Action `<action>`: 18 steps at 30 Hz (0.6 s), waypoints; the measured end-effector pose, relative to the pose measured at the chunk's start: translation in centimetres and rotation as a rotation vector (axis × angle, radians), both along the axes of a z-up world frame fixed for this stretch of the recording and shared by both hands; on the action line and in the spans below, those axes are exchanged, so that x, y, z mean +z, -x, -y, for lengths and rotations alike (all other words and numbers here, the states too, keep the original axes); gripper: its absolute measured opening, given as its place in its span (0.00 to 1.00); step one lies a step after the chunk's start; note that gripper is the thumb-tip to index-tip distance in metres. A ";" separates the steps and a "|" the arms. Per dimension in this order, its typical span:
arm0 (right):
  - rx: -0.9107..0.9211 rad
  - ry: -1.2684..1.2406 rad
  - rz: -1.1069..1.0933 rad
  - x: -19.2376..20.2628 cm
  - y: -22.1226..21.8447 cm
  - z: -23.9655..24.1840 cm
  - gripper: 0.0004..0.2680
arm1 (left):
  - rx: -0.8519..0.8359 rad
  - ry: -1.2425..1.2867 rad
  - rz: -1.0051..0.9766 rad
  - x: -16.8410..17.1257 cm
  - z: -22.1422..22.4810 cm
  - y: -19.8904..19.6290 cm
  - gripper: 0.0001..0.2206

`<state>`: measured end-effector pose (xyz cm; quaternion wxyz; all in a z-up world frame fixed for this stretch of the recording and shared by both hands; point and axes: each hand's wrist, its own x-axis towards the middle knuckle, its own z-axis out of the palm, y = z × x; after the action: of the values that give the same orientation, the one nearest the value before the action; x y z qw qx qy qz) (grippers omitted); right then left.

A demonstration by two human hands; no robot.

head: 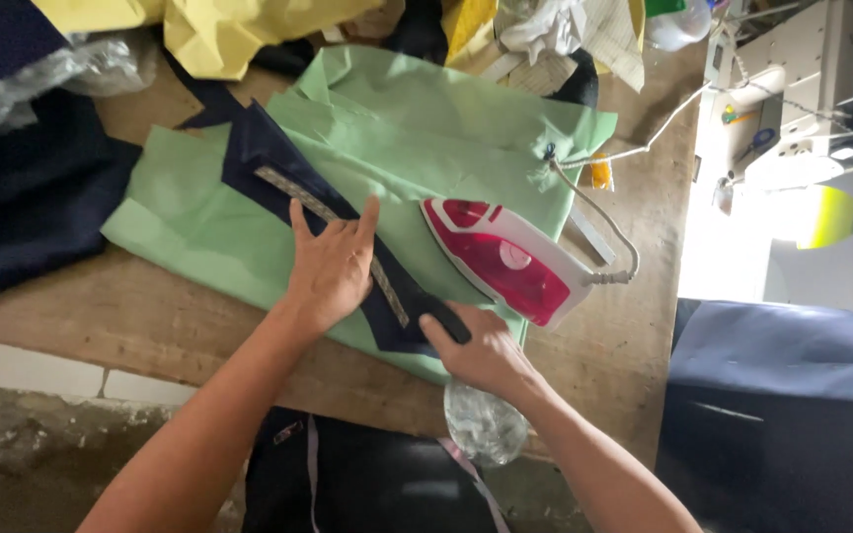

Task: The person is seen at a sewing machine briefly before moving to a workbench to iron several small pieces of dark blue fabric using a steam iron and a spray bottle.

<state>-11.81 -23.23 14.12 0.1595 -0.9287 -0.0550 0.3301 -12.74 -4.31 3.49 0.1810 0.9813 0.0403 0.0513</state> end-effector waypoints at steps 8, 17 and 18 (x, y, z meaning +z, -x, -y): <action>0.086 0.002 0.014 -0.9 -3.1 -2.8 0.16 | -0.092 0.117 -0.205 1.9 -2.4 -1.0 0.40; -0.100 -0.115 0.215 4.3 -2.0 -4.9 0.12 | -0.046 -0.040 0.097 -4.0 -1.4 -0.8 0.36; -0.016 -0.127 0.302 5.2 -2.3 -5.3 0.11 | -0.027 -0.019 0.203 -4.2 -1.0 -0.6 0.28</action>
<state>-9.51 -17.92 19.35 0.2103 -0.9563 -0.0917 0.1813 -12.17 -3.29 -0.67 0.1753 0.9732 0.0081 0.1484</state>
